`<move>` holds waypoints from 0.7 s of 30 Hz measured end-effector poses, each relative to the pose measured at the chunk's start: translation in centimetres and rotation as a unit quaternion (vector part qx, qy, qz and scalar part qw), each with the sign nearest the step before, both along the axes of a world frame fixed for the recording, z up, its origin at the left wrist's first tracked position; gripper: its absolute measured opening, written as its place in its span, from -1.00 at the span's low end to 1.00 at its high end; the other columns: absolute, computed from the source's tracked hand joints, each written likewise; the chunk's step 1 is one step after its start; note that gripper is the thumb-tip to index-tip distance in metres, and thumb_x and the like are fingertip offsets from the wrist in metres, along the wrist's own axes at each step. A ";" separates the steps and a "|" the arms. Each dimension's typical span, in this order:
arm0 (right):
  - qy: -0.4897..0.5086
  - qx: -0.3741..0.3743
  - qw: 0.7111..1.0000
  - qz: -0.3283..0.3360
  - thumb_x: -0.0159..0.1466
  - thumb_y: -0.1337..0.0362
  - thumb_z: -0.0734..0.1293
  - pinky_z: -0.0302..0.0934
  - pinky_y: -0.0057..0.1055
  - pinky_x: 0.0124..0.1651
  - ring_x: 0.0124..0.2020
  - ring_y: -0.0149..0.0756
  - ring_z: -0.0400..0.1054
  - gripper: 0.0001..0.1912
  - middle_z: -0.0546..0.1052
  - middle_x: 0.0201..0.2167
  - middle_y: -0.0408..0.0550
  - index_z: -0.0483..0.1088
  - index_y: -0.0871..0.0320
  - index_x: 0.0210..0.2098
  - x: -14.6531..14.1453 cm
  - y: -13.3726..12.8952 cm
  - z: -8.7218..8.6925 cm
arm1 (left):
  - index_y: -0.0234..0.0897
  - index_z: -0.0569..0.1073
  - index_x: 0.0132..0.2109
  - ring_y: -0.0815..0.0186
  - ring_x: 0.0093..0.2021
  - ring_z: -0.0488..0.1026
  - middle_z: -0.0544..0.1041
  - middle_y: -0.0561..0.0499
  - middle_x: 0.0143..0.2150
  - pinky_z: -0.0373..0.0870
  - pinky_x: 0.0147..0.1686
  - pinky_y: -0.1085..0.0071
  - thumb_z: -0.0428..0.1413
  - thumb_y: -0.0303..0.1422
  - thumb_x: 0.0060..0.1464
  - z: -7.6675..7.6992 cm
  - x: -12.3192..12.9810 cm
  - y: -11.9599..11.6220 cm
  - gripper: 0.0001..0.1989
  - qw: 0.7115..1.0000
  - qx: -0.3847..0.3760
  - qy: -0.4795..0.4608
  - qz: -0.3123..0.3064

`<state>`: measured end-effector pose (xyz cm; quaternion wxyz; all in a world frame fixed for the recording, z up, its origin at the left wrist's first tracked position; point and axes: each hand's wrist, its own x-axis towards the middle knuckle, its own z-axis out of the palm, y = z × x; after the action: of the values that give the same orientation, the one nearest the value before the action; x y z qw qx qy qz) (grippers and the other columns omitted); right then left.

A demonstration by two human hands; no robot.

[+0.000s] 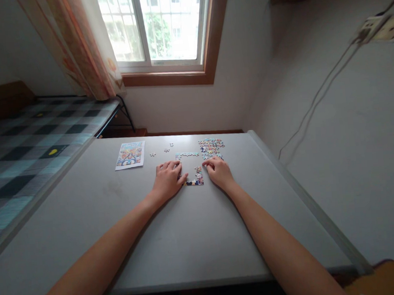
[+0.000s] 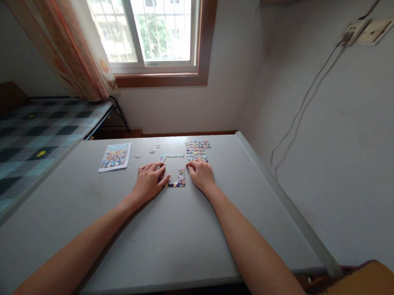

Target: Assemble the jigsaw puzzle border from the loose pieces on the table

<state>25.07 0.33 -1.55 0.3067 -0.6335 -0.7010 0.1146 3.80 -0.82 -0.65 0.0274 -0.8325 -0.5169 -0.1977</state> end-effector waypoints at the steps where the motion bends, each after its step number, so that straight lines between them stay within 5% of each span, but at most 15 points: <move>1: 0.000 0.000 1.000 0.000 0.21 0.39 0.18 0.11 -0.34 -0.04 -0.21 -0.29 0.33 -0.72 0.48 -0.26 -0.06 0.53 0.07 -0.30 0.0 0.0 0.0 | -0.16 0.45 -0.05 0.11 0.11 0.27 0.41 -0.07 0.12 0.12 0.06 0.13 0.00 -0.15 0.17 0.0 0.0 0.0 -0.70 1.000 -0.002 0.001 0.001; 21: -0.006 0.006 1.000 0.014 0.22 0.39 0.16 0.11 -0.35 -0.08 -0.25 -0.30 0.32 -0.71 0.47 -0.27 -0.07 0.52 0.07 -0.29 0.0 0.0 0.0 | -0.20 0.43 0.00 0.06 0.12 0.24 0.40 -0.12 0.12 0.11 0.06 0.13 0.04 -0.02 0.10 0.3 0.2 -0.3 -0.56 1.000 0.005 0.016 0.000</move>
<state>25.03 0.36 -1.59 0.3048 -0.6224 -0.7124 0.1108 3.95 -1.16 -0.36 0.0396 -0.8355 -0.5153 -0.1868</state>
